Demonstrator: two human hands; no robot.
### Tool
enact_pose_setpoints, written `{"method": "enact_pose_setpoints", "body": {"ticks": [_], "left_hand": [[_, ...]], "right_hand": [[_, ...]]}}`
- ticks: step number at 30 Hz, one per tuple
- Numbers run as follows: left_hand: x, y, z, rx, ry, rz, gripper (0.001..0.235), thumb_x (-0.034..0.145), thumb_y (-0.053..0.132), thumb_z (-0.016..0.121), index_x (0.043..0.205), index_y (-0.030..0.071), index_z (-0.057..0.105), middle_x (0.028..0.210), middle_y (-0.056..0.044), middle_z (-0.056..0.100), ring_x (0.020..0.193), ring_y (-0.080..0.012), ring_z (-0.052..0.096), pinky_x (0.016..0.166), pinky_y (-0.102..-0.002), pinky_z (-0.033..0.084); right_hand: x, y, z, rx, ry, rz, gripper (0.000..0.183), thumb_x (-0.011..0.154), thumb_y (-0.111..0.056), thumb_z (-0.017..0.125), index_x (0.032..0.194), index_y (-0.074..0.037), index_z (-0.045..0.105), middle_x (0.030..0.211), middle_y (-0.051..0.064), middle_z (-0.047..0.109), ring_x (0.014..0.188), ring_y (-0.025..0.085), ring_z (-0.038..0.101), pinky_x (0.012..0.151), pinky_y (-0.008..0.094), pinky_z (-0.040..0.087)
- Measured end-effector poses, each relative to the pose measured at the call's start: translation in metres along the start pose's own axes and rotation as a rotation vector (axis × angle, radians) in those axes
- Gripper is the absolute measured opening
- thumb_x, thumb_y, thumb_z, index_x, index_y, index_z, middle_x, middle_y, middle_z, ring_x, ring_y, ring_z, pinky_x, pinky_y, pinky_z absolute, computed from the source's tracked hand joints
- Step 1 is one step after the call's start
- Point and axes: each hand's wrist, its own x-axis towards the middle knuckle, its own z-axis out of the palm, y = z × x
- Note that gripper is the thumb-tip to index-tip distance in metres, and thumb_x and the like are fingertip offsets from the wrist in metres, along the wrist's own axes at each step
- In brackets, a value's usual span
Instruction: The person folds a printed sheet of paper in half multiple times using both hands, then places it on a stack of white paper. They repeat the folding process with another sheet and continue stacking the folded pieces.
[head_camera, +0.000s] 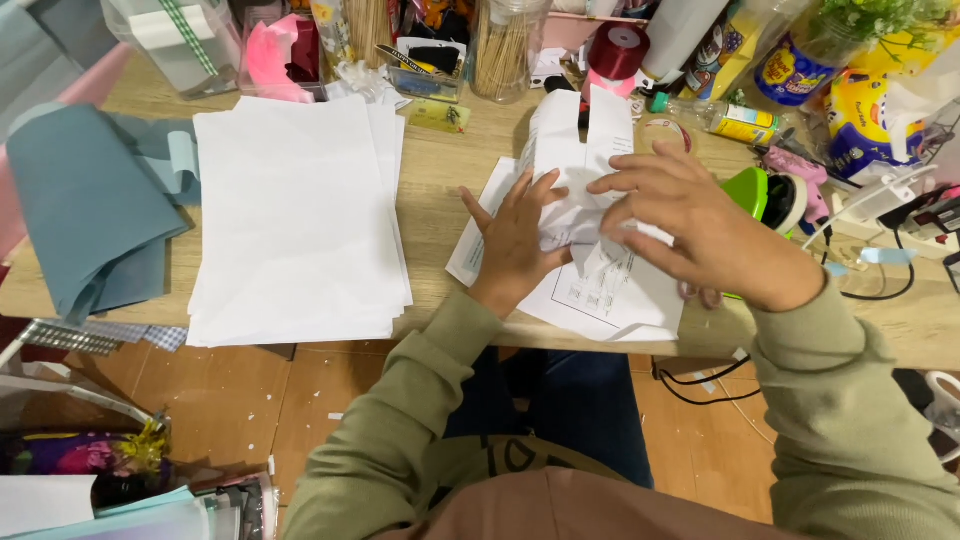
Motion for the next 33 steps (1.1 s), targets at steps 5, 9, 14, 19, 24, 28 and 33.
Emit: {"method": "enact_pose_setpoints", "body": {"ticks": [5, 9, 14, 19, 24, 28, 33], "left_hand": [[0.000, 0.002, -0.003, -0.050, -0.020, -0.021, 0.091, 0.077, 0.036, 0.084, 0.149, 0.020, 0.030, 0.135, 0.005, 0.068, 0.154, -0.0305, 0.031, 0.109, -0.076, -0.023], [0.000, -0.003, 0.004, 0.005, 0.010, -0.024, 0.093, 0.075, 0.044, 0.086, 0.148, 0.022, 0.033, 0.148, -0.006, 0.058, 0.152, -0.0293, 0.036, 0.108, -0.078, -0.023], [0.001, 0.004, -0.007, -0.063, -0.047, -0.042, 0.086, 0.076, 0.046, 0.080, 0.146, 0.025, 0.035, 0.130, 0.008, 0.071, 0.155, -0.0284, 0.029, 0.107, -0.075, -0.026], [0.001, 0.008, -0.008, 0.113, 0.003, 0.000, 0.075, 0.072, 0.041, 0.096, 0.133, 0.022, 0.057, 0.127, -0.005, 0.068, 0.143, -0.0355, 0.046, 0.107, -0.079, -0.024], [0.004, 0.013, -0.011, 0.097, -0.001, -0.018, 0.058, 0.074, 0.041, 0.094, 0.121, 0.019, 0.068, 0.126, -0.004, 0.070, 0.143, -0.0359, 0.046, 0.109, -0.080, -0.019], [0.004, 0.011, -0.009, 0.095, -0.010, -0.013, 0.055, 0.073, 0.035, 0.096, 0.119, 0.021, 0.069, 0.127, -0.003, 0.069, 0.143, -0.0361, 0.045, 0.107, -0.082, -0.019], [0.003, 0.001, -0.003, -0.024, 0.017, 0.021, 0.040, 0.076, 0.027, 0.091, 0.110, 0.018, 0.073, 0.127, -0.004, 0.068, 0.148, -0.0397, 0.034, 0.104, -0.071, -0.034]], "right_hand": [[0.001, -0.009, 0.015, -0.185, -0.245, 0.107, 0.027, 0.088, -0.021, 0.064, 0.114, -0.023, 0.070, 0.160, 0.013, 0.040, 0.153, 0.046, 0.024, 0.121, 0.068, 0.015], [0.017, -0.013, 0.012, -0.263, -0.211, 0.102, 0.009, 0.087, -0.018, 0.067, 0.080, -0.013, 0.069, 0.148, 0.012, 0.056, 0.148, 0.046, 0.038, 0.121, 0.066, 0.021], [0.003, 0.014, 0.024, -0.270, -0.088, 0.089, 0.018, 0.099, -0.027, 0.061, 0.094, -0.012, 0.068, 0.138, 0.009, 0.067, 0.138, 0.036, 0.053, 0.119, 0.058, 0.030], [-0.007, 0.021, 0.041, -0.051, 0.070, 0.295, 0.011, 0.099, -0.017, 0.066, 0.099, -0.007, 0.061, 0.119, 0.018, 0.072, 0.108, 0.042, 0.069, 0.088, 0.059, 0.052], [-0.013, 0.025, 0.046, 0.270, 0.345, 0.387, 0.027, 0.086, -0.002, 0.081, 0.109, -0.003, 0.068, 0.133, 0.022, 0.065, 0.115, 0.042, 0.067, 0.087, 0.046, 0.058], [-0.051, 0.027, 0.067, 0.477, 0.570, 0.542, 0.063, 0.074, -0.002, 0.091, 0.129, 0.002, 0.059, 0.136, 0.018, 0.055, 0.115, 0.031, 0.061, 0.087, 0.038, 0.059], [-0.075, 0.028, 0.127, 0.372, 0.503, 0.562, 0.054, 0.088, -0.013, 0.078, 0.140, -0.014, 0.063, 0.147, 0.017, 0.058, 0.144, 0.037, 0.041, 0.122, 0.053, 0.026]]}}
